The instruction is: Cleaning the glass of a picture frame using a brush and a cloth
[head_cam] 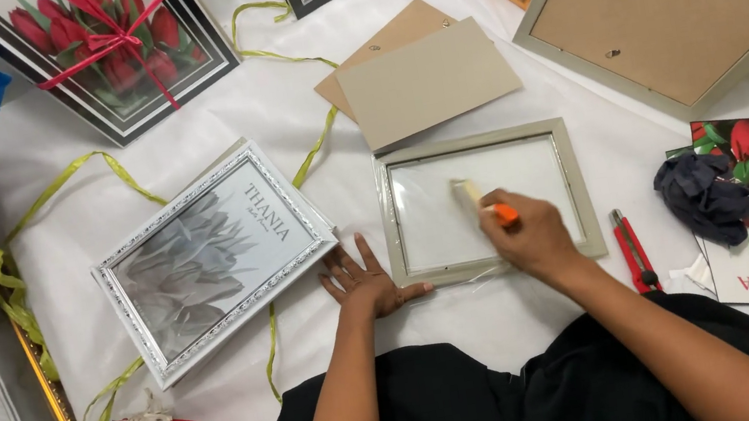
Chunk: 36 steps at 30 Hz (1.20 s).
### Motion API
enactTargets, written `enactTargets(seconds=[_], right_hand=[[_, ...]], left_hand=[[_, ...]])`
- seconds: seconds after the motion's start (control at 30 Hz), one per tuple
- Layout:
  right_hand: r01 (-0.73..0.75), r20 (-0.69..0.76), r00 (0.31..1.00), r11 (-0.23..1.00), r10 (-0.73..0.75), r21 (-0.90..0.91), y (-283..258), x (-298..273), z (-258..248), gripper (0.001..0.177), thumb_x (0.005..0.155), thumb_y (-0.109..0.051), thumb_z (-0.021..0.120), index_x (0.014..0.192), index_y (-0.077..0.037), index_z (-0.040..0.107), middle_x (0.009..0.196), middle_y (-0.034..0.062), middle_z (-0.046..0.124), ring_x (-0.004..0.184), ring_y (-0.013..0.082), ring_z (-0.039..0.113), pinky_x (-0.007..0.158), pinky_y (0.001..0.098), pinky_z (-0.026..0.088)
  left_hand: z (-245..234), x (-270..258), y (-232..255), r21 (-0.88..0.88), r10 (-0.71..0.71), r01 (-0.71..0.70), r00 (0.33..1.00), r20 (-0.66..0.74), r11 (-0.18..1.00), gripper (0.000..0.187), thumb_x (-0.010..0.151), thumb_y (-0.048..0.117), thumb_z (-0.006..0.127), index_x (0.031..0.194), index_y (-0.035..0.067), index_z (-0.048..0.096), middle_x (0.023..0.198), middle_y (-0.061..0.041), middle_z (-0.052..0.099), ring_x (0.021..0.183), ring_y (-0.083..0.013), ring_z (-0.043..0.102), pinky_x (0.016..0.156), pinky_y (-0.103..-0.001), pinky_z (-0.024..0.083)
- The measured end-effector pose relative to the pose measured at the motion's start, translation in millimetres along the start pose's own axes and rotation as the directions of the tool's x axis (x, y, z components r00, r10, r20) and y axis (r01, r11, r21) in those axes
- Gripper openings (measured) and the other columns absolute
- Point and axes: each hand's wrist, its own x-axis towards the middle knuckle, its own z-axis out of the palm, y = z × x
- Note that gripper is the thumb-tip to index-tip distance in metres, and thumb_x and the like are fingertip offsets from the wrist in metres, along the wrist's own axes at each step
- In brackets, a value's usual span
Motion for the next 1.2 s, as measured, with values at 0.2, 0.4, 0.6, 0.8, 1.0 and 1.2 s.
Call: enactTargets(seconds=[0.2,0.4,0.6,0.8,1.0,1.2], right_hand=[[-0.290,0.232,0.949,0.885,0.216,0.363,-49,5,-12,0.020,0.088,-0.021,0.072,0.107,-0.017,0.079,0.063,0.0108,0.073,0.066,0.0193,0.069,0.070,0.0337,0.055],[-0.130,-0.235,0.960,0.986,0.151,0.100,62,36,-27,0.016,0.093,-0.020,0.072,0.109,-0.019,0.078,0.069,0.0217,0.064,0.066,0.0307,0.066,0.063,0.0402,0.049],[-0.275,-0.066,0.947,0.898,0.315,0.344,1,12,-24,0.018,0.086,-0.023,0.073,0.103,-0.024,0.078,0.057,0.0064,0.065,0.057,0.0158,0.065,0.059,0.0313,0.053],[-0.327,0.094,0.944,0.865,0.316,0.381,36,29,0,0.023,0.085,-0.020,0.070,0.105,-0.018,0.080,0.062,0.0142,0.068,0.059,0.0206,0.067,0.059,0.0354,0.055],[0.048,-0.179,0.981,0.984,-0.080,-0.174,94,51,-84,0.027,0.094,-0.013,0.068,0.118,-0.023,0.075,0.086,0.0190,0.074,0.085,0.0408,0.072,0.079,0.0484,0.058],[-0.055,0.192,0.968,0.882,0.162,-0.468,157,33,-126,0.050,0.094,-0.024,0.057,0.144,-0.019,0.058,0.136,0.0150,0.068,0.131,0.0361,0.060,0.109,0.0498,0.047]], left_hand=[[4,7,-1,-0.003,0.008,-0.008,1.000,-0.004,1.000,0.152,0.065,0.085,0.070,0.157,0.015,-0.030,0.165,-0.025,-0.023,0.151,-0.0441,-0.024,0.116,-0.064,-0.019],[2,4,0,-0.012,0.001,-0.001,1.000,0.007,1.000,0.150,0.069,0.082,0.071,0.157,0.015,-0.031,0.165,-0.025,-0.023,0.151,-0.0442,-0.024,0.116,-0.065,-0.018],[8,16,-4,-0.001,-0.019,0.019,1.000,0.015,1.000,0.151,0.070,0.083,0.072,0.156,0.016,-0.033,0.165,-0.025,-0.021,0.151,-0.0446,-0.022,0.115,-0.065,-0.018],[18,29,-9,0.034,-0.043,0.043,0.999,0.003,0.998,0.153,0.069,0.086,0.071,0.155,0.016,-0.034,0.164,-0.025,-0.021,0.150,-0.0457,-0.024,0.116,-0.064,-0.019],[15,24,-6,0.034,-0.038,0.038,0.999,-0.001,0.999,0.151,0.070,0.085,0.070,0.156,0.016,-0.034,0.164,-0.025,-0.023,0.150,-0.0453,-0.027,0.117,-0.063,-0.018],[12,20,-4,0.032,-0.038,0.038,0.999,0.012,0.999,0.152,0.069,0.086,0.072,0.156,0.017,-0.033,0.164,-0.024,-0.025,0.149,-0.0443,-0.029,0.117,-0.062,-0.017]])
